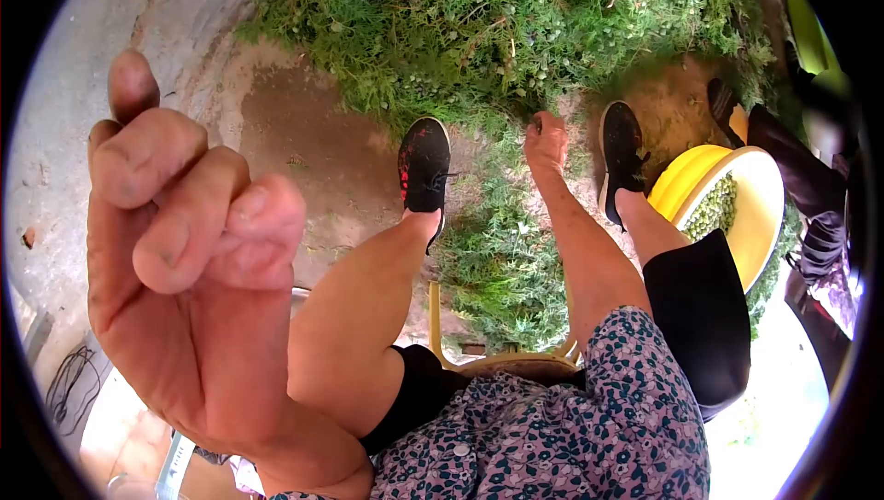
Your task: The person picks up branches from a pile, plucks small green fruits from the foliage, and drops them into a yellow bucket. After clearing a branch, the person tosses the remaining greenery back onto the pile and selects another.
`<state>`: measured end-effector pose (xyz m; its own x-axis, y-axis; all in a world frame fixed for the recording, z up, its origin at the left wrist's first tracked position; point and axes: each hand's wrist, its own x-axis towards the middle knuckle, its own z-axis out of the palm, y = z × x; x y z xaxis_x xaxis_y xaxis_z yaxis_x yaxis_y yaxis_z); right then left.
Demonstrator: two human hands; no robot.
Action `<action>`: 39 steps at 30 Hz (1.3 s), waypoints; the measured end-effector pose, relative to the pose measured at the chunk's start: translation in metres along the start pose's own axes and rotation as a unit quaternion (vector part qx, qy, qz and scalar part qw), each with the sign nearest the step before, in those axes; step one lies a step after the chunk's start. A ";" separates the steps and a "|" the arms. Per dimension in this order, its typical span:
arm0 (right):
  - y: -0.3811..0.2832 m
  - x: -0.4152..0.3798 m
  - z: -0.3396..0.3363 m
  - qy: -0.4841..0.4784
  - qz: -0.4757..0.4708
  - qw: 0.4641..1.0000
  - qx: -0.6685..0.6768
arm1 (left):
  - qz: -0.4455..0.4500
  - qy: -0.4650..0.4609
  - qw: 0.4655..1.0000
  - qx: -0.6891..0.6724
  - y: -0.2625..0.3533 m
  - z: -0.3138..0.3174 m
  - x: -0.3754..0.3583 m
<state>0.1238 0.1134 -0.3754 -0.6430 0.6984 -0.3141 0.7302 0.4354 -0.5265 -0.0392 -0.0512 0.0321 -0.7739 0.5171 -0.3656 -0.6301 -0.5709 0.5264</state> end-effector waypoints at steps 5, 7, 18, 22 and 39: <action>-0.023 -0.002 0.004 -0.055 -0.104 0.993 0.027 | -0.007 0.009 1.000 -0.002 -0.002 0.004 -0.001; -0.024 -0.015 0.003 -0.078 -0.081 0.994 0.004 | -0.008 0.006 1.000 -0.004 -0.001 0.005 -0.002; 0.014 -0.040 0.000 0.009 0.027 0.978 0.207 | -0.012 -0.006 1.000 0.016 0.000 0.003 -0.004; -0.023 -0.030 0.007 0.007 -0.100 0.987 0.127 | -0.012 -0.007 0.999 0.031 -0.001 0.004 -0.004; -0.057 -0.006 -0.027 -0.078 0.140 0.885 0.438 | -0.008 -0.006 0.999 0.042 -0.004 0.006 -0.004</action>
<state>0.0925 0.0995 -0.3219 -0.5392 0.5927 -0.5984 0.4513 -0.3966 -0.7994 -0.0332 -0.0476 0.0359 -0.7623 0.5337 -0.3662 -0.6351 -0.5073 0.5825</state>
